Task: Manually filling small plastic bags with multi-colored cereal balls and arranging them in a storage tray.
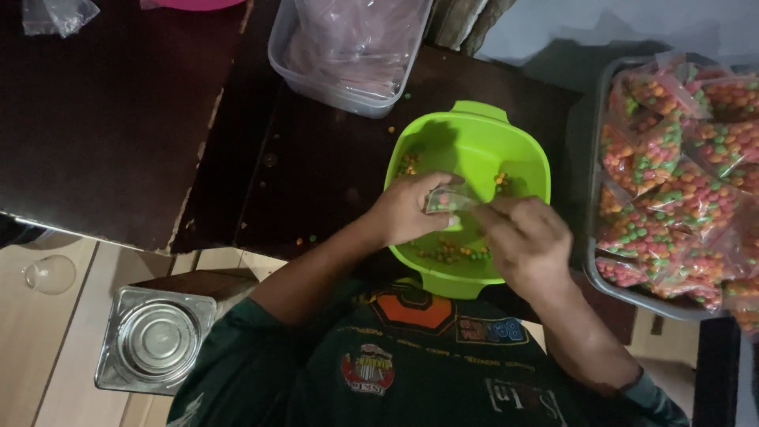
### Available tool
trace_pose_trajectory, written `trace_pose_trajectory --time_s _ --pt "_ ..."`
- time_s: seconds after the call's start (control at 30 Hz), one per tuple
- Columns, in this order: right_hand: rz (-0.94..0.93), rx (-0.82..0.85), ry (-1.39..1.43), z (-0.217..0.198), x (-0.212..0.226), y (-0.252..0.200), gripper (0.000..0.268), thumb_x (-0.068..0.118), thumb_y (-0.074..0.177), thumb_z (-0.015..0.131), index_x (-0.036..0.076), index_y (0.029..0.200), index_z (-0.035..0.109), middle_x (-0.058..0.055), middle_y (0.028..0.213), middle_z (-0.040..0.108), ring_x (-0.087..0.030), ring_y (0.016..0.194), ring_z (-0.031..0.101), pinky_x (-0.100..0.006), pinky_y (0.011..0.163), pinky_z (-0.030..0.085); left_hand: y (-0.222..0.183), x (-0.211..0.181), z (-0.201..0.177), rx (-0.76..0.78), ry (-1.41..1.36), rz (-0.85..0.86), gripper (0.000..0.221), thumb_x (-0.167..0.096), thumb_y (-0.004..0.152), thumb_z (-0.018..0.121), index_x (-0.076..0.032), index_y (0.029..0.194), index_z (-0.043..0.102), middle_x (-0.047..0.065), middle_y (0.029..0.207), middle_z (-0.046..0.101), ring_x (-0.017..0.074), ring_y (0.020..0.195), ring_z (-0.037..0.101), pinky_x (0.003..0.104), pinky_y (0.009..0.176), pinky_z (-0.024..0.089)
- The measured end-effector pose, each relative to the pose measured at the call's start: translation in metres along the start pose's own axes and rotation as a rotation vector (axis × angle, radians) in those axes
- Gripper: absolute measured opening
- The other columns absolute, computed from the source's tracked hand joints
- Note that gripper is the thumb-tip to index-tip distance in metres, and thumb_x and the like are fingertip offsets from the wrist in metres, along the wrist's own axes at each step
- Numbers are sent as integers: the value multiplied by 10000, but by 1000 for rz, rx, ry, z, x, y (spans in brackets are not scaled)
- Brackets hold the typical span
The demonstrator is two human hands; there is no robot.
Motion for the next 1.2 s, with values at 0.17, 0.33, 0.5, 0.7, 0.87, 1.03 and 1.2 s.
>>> trace_pose_trajectory --time_s 0.17,0.33,0.5,0.7,0.87,1.03,1.2 --pt "252 -72 30 -28 -21 -17 194 -178 946 601 -97 995 770 -88 866 578 -161 715 561 -247 694 487 6 27 0 -31 -81 7 529 -185 881 794 -71 1361 605 232 1241 692 387 1183 671 503 1007 552" --pt "362 126 60 20 -34 -49 206 21 886 705 151 1011 805 -61 838 605 -301 686 591 -436 624 483 10 19 -4 -62 -177 115 403 -132 908 810 -76 1278 660 177 1195 686 338 1186 660 488 1010 546" --pt "563 -83 654 33 -42 -51 308 59 971 718 -4 1272 701 -171 1102 645 -364 954 661 -464 786 524 -1 9 22 51 -293 20 580 -162 892 837 -82 1413 594 183 1235 673 380 1243 624 560 1035 534" --pt "533 -177 726 58 -50 -69 96 -6 973 718 -52 899 678 -119 816 620 -294 768 628 -407 755 505 -2 26 33 -50 -223 -37 507 -193 782 890 -123 1240 682 137 1054 744 278 1046 730 428 938 596" --pt "554 -181 675 59 -54 -72 109 0 990 680 -10 882 689 -107 813 633 -261 757 613 -394 755 488 7 14 19 -165 -47 138 192 -81 923 730 -46 1108 693 161 940 690 363 893 726 471 787 614" --pt "558 -183 748 63 -53 -73 59 -15 959 701 -23 908 672 -131 828 641 -292 775 627 -423 759 496 7 22 23 -274 22 177 87 -31 904 703 -78 977 707 103 848 676 263 785 703 385 662 574" --pt "558 -198 785 52 -48 -65 88 -20 970 691 -16 889 658 -113 770 623 -265 712 605 -384 733 490 4 18 28 -233 -96 105 266 -79 911 693 -15 1168 719 214 994 700 364 910 718 427 758 601"
Point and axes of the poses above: each hand's wrist, its own y-axis towards the middle knuckle, its own z-axis out of the palm, x = y × z, the point moved 9 cm from there along y, towards the middle knuckle
